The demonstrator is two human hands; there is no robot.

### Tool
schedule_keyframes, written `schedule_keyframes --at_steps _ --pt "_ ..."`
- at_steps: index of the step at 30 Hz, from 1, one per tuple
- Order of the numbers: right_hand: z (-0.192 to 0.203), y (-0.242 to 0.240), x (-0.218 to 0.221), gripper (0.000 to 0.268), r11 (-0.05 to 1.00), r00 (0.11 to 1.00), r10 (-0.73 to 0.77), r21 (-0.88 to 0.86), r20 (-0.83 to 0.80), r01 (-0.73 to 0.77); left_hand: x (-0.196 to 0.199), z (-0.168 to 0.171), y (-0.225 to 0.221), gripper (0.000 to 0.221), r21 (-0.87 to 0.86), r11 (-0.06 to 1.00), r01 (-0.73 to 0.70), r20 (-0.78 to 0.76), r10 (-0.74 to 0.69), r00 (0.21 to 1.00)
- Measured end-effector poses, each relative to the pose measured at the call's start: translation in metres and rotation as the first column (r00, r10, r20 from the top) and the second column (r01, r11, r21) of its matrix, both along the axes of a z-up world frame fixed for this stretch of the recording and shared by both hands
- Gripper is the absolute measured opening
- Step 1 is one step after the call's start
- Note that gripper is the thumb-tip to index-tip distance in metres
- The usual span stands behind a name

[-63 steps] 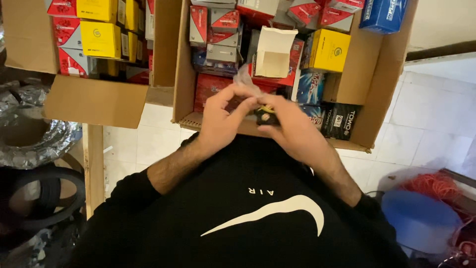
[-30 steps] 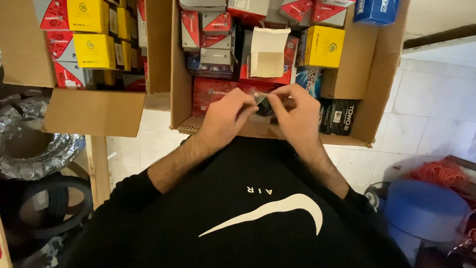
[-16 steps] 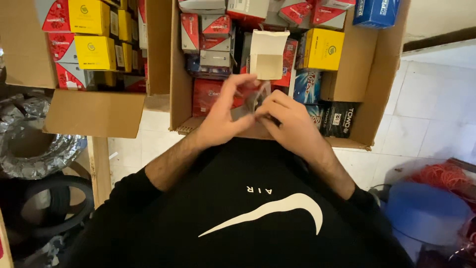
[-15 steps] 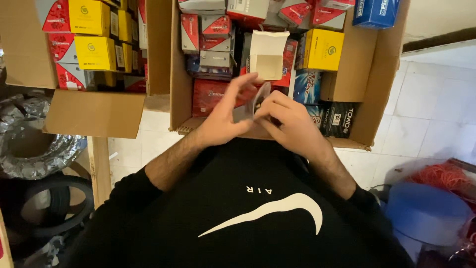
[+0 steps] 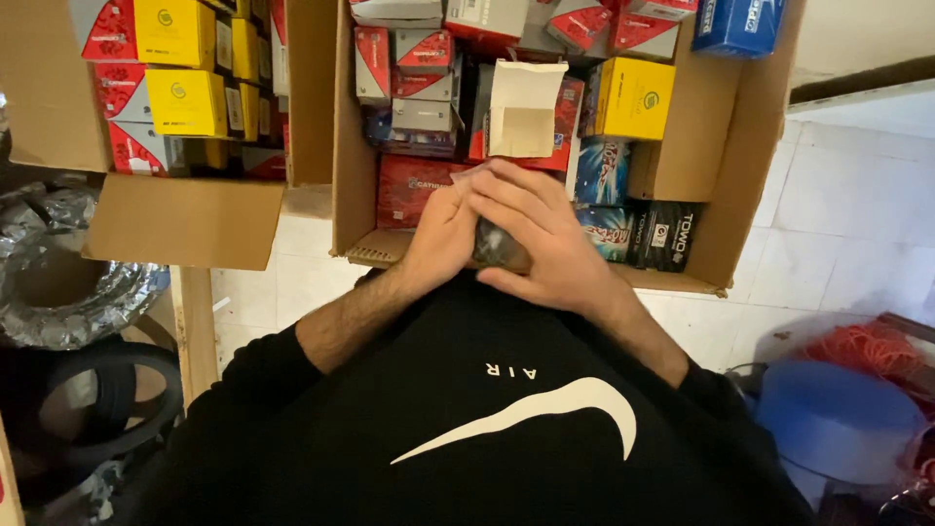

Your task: The person removes an automotive relay from its packaging box, takes it out of a plastic bag, and then places it back into the bag and box. They also handle a roll of tape and apply a strip of it to one of the cardboard boxes in the storage area.

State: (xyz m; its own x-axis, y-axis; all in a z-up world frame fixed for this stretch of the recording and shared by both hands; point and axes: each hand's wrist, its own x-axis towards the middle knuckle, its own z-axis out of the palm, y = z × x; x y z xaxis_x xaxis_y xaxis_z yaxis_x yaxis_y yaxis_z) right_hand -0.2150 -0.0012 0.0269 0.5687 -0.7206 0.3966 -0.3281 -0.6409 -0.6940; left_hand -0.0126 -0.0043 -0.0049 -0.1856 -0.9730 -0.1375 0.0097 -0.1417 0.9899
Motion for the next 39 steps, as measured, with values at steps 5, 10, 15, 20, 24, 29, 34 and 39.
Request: schedule_keyframes --at_steps 5,10,15,20,24,29,34,39 --pt "-0.031 0.005 0.004 0.09 0.992 0.998 -0.057 0.117 0.003 0.057 -0.008 -0.006 0.018 0.029 0.067 0.989 -0.13 -0.058 0.134 0.989" --pt "-0.086 0.006 -0.021 0.09 0.969 0.979 -0.199 0.141 -0.031 0.202 -0.004 0.004 0.018 0.026 0.256 0.958 -0.131 -0.3 0.208 0.931" --pt "-0.066 0.013 -0.031 0.073 0.786 0.946 -0.287 0.528 -0.148 0.321 0.02 -0.004 0.009 0.029 -0.029 0.975 0.22 0.231 -0.208 0.951" --pt "-0.014 0.006 -0.021 0.084 0.738 0.987 -0.123 0.655 -0.106 0.162 0.018 -0.034 0.015 0.04 -0.141 0.951 0.274 0.18 -0.247 0.952" --pt "0.0 -0.005 -0.023 0.096 0.784 0.993 -0.092 0.619 0.068 0.03 0.005 0.001 0.01 0.039 -0.145 0.956 0.257 0.25 -0.216 0.944" --pt "-0.022 -0.016 -0.039 0.075 0.769 0.964 -0.258 0.59 -0.066 0.246 0.022 -0.017 -0.009 0.037 -0.053 0.979 0.195 0.349 -0.165 0.922" --pt "-0.007 -0.049 -0.033 0.068 0.822 0.972 -0.237 0.535 0.011 0.194 0.011 0.034 -0.052 0.039 0.002 0.972 0.233 0.756 -0.154 0.636" --pt "-0.033 -0.075 -0.025 0.072 0.956 0.804 -0.163 0.11 -0.572 0.272 0.002 0.002 -0.074 0.03 0.139 0.968 0.21 0.768 -0.24 0.594"
